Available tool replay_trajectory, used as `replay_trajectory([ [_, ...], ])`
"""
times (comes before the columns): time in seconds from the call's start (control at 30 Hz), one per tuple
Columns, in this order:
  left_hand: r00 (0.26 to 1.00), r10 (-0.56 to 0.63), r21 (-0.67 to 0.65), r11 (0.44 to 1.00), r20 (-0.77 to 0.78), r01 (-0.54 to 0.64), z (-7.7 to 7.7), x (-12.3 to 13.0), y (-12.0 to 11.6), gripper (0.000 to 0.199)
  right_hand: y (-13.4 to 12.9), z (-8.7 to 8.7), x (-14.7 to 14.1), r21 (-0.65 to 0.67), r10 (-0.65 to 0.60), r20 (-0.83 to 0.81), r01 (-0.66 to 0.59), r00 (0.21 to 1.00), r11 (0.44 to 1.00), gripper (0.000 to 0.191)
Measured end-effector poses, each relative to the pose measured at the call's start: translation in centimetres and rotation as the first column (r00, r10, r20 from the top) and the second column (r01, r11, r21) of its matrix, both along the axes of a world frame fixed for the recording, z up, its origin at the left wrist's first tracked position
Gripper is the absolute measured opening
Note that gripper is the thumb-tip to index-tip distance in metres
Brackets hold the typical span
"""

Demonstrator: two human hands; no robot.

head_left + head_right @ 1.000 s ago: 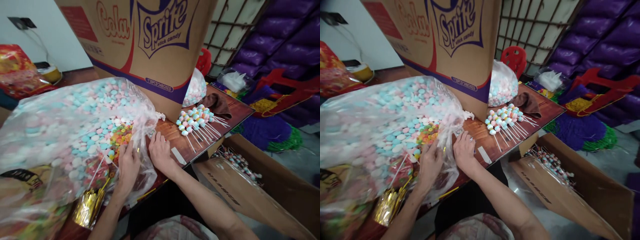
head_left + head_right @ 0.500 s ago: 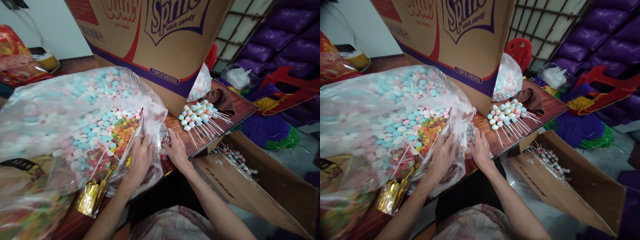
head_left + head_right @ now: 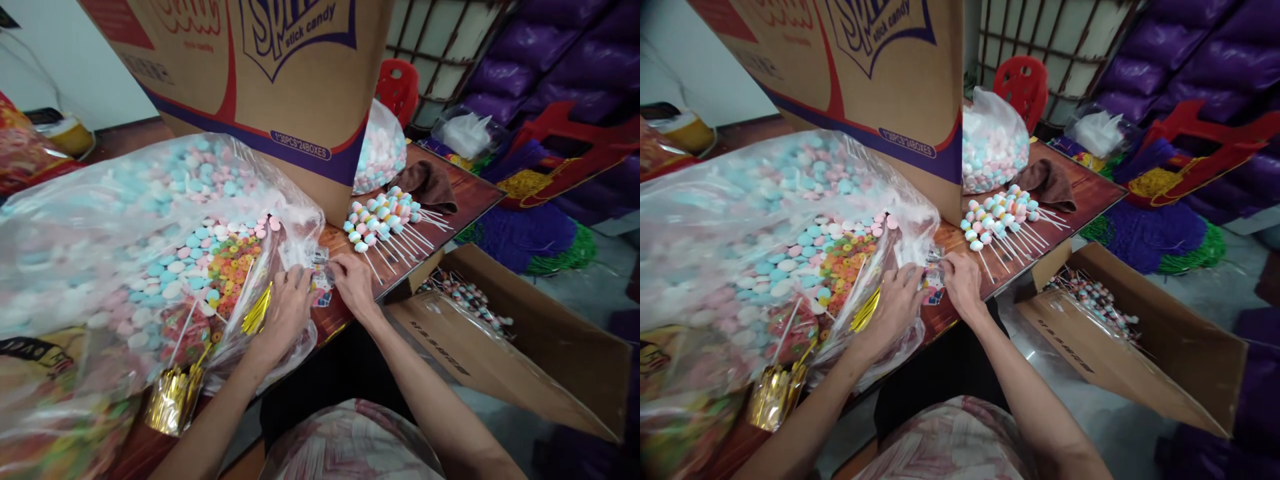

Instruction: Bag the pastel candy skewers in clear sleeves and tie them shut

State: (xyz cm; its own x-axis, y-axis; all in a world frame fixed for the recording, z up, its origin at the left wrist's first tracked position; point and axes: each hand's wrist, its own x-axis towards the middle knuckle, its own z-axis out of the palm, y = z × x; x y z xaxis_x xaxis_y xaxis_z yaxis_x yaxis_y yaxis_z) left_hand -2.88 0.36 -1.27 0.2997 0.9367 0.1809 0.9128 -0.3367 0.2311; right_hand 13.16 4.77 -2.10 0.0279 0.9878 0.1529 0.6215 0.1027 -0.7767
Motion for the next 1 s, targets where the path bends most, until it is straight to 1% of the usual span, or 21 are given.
replay_trajectory([
  [0.07, 0.997, 0.036, 0.004, 0.999, 0.074, -0.036, 0.4, 0.2, -0.3, 0.041, -0.2, -0.2, 0.8, 0.059, -0.063, -0.110, 0.070, 0.992, 0.996, 0.021],
  [0.13, 0.975, 0.087, 0.044, 0.994, 0.205, -0.098, 1.2, 0.3, -0.6, 0.042, -0.5, -0.1, 1.8, 0.102, -0.121, -0.235, 0.148, 0.964, 0.984, 0.022],
  [0.2, 0.917, 0.112, 0.102, 0.981, 0.382, -0.163, 2.4, 0.3, -1.0, 0.039, -0.8, 0.5, 2.7, 0.128, -0.133, -0.332, 0.184, 0.934, 0.974, 0.021],
  [0.23, 0.874, 0.108, 0.123, 0.975, 0.473, -0.187, 3.0, 0.3, -1.1, 0.037, -1.0, 0.9, 3.1, 0.140, -0.114, -0.365, 0.175, 0.924, 0.975, 0.020],
  [0.3, 0.778, 0.084, 0.129, 0.970, 0.622, -0.208, 4.0, 0.3, -1.2, 0.032, -1.4, 2.1, 3.7, 0.160, -0.035, -0.401, 0.107, 0.915, 0.981, 0.017],
  [0.37, 0.703, 0.075, 0.079, 0.980, 0.708, -0.184, 4.7, 0.5, -1.1, 0.029, -1.6, 3.5, 3.9, 0.170, 0.067, -0.404, 0.002, 0.912, 0.986, 0.015],
  [0.4, 0.678, 0.079, 0.037, 0.987, 0.730, -0.155, 4.8, 0.7, -1.0, 0.029, -1.6, 4.2, 3.8, 0.173, 0.122, -0.394, -0.057, 0.911, 0.983, 0.015],
  [0.47, 0.646, 0.095, -0.075, 0.996, 0.758, -0.058, 4.6, 1.2, -0.8, 0.026, -1.6, 5.3, 3.5, 0.186, 0.224, -0.358, -0.166, 0.907, 0.969, 0.016],
  [0.53, 0.591, 0.128, -0.193, 0.980, 0.797, 0.048, 4.2, 1.8, -0.7, 0.019, -1.5, 5.9, 3.0, 0.205, 0.309, -0.314, -0.254, 0.898, 0.945, 0.015],
  [0.57, 0.535, 0.168, -0.252, 0.964, 0.828, 0.088, 3.9, 2.2, -0.7, 0.016, -1.6, 6.0, 2.8, 0.210, 0.338, -0.298, -0.284, 0.893, 0.936, 0.014],
  [0.6, 0.445, 0.229, -0.312, 0.942, 0.866, 0.121, 3.7, 2.6, -0.8, 0.016, -1.7, 6.0, 2.5, 0.204, 0.347, -0.299, -0.296, 0.889, 0.933, 0.013],
  [0.63, 0.320, 0.311, -0.371, 0.916, 0.895, 0.149, 3.5, 2.9, -0.8, 0.017, -1.9, 5.9, 2.3, 0.188, 0.329, -0.327, -0.280, 0.886, 0.941, 0.013],
  [0.67, 0.169, 0.401, -0.427, 0.887, 0.901, 0.174, 3.3, 3.2, -0.8, 0.016, -2.2, 5.7, 2.1, 0.160, 0.282, -0.383, -0.238, 0.880, 0.958, 0.016],
  [0.7, 0.012, 0.479, -0.472, 0.859, 0.878, 0.196, 3.2, 3.6, -0.8, 0.016, -2.6, 5.4, 2.0, 0.121, 0.209, -0.458, -0.173, 0.864, 0.978, 0.020],
  [0.73, -0.128, 0.535, -0.504, 0.837, 0.835, 0.211, 3.1, 3.8, -0.7, 0.017, -3.1, 5.1, 1.8, 0.067, 0.124, -0.538, -0.104, 0.834, 0.992, 0.025],
  [0.77, -0.237, 0.565, -0.524, 0.823, 0.790, 0.219, 3.0, 4.1, -0.6, 0.019, -3.6, 4.8, 1.7, 0.009, 0.044, -0.610, -0.048, 0.791, 0.999, 0.028],
  [0.8, -0.312, 0.575, -0.533, 0.818, 0.756, 0.216, 2.9, 4.4, -0.5, 0.021, -4.2, 4.4, 1.5, -0.044, -0.015, -0.665, -0.019, 0.747, 0.999, 0.029],
  [0.83, -0.359, 0.569, -0.532, 0.821, 0.739, 0.206, 2.8, 4.8, -0.4, 0.022, -4.7, 4.1, 1.3, -0.084, -0.047, -0.704, -0.018, 0.709, 0.996, 0.029],
  [0.9, -0.407, 0.538, -0.509, 0.840, 0.738, 0.187, 2.7, 5.6, -0.3, 0.023, -5.3, 3.4, 0.8, -0.121, -0.062, -0.754, -0.046, 0.654, 0.992, 0.026],
  [0.93, -0.416, 0.523, -0.494, 0.850, 0.744, 0.184, 2.6, 6.0, -0.3, 0.023, -5.5, 3.1, 0.5, -0.126, -0.074, -0.775, -0.039, 0.627, 0.991, 0.023],
  [1.0, -0.420, 0.504, -0.475, 0.862, 0.755, 0.179, 2.6, 6.6, -0.5, 0.022, -5.4, 2.5, 0.2, -0.131, -0.117, -0.811, 0.016, 0.573, 0.991, 0.020],
])
